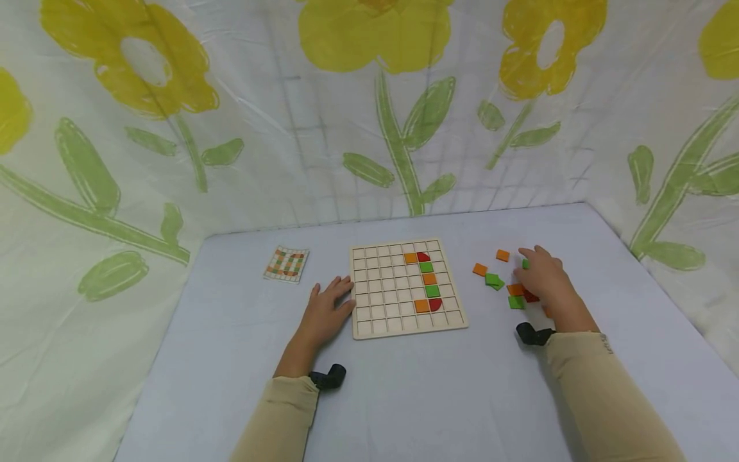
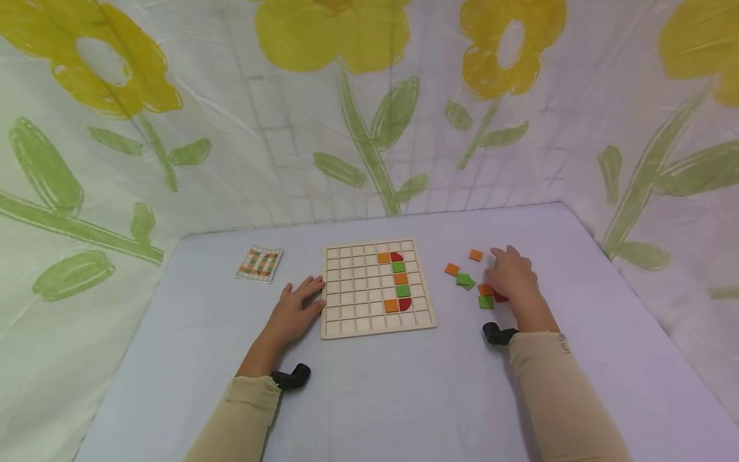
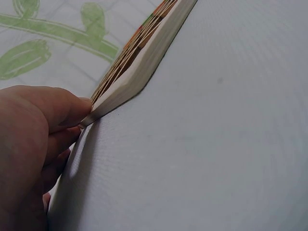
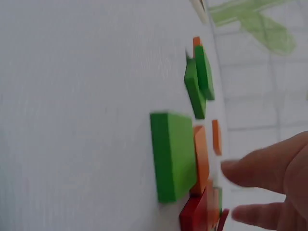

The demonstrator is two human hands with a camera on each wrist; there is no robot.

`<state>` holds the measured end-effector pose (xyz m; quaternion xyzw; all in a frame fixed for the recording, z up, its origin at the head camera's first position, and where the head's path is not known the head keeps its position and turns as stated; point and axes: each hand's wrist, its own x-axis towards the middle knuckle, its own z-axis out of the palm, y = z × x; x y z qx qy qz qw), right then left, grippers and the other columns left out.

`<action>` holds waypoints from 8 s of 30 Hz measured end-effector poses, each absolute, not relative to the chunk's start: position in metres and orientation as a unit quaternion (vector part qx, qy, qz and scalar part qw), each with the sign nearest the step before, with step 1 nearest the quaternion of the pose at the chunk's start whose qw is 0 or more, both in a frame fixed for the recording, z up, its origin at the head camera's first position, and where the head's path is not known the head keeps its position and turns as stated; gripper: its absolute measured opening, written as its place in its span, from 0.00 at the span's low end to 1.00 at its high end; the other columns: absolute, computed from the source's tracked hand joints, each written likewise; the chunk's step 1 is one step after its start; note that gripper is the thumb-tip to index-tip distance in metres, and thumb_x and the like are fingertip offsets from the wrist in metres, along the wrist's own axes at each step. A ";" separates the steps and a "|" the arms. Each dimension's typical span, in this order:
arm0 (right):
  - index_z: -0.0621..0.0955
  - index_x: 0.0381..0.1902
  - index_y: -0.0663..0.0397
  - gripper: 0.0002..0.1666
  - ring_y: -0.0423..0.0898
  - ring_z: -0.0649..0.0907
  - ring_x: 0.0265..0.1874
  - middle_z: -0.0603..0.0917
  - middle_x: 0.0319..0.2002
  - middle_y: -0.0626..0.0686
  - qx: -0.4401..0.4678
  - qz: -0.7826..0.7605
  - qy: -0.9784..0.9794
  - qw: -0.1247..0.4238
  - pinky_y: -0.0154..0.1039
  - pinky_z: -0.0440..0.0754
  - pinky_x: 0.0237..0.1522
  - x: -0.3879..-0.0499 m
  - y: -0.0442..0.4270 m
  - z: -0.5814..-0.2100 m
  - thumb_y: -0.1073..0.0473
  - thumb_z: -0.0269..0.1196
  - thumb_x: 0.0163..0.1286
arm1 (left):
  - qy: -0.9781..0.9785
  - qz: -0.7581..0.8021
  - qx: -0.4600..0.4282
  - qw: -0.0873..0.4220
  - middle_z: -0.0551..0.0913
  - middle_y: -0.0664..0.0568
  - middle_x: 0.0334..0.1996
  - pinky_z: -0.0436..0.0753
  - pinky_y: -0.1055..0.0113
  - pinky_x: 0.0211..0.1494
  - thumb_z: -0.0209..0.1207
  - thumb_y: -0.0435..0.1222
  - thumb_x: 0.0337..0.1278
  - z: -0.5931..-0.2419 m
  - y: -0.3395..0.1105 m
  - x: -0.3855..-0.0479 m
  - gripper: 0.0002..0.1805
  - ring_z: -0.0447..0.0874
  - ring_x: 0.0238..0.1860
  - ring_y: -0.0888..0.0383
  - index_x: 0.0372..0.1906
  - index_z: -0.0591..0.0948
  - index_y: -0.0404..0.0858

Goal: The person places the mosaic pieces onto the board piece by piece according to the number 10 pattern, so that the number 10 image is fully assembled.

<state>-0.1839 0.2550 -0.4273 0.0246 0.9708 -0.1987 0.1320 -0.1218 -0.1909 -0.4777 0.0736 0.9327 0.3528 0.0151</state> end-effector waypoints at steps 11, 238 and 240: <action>0.78 0.60 0.60 0.26 0.63 0.72 0.52 0.72 0.63 0.71 0.017 -0.255 0.960 0.118 0.61 0.77 0.56 -0.180 0.259 -0.428 0.73 0.51 0.64 | 0.933 0.354 0.067 0.017 0.68 0.56 0.71 0.38 0.50 0.82 0.57 0.44 0.68 -0.476 -0.191 -0.122 0.26 0.58 0.76 0.55 0.68 0.73 0.42; 0.80 0.55 0.62 0.24 0.58 0.74 0.41 0.80 0.39 0.62 0.028 -0.270 0.961 0.054 0.44 0.74 0.33 -0.180 0.195 -0.452 0.51 0.62 0.69 | 0.933 0.351 0.074 -0.003 0.70 0.56 0.70 0.40 0.48 0.81 0.57 0.45 0.67 -0.480 -0.191 -0.122 0.26 0.60 0.75 0.54 0.67 0.75 0.42; 0.80 0.56 0.61 0.24 0.56 0.74 0.40 0.80 0.40 0.61 0.021 -0.275 0.959 0.062 0.42 0.75 0.34 -0.181 0.188 -0.451 0.50 0.62 0.69 | 0.934 0.350 0.074 0.000 0.70 0.56 0.70 0.40 0.48 0.81 0.57 0.45 0.67 -0.479 -0.190 -0.122 0.26 0.60 0.75 0.54 0.67 0.75 0.42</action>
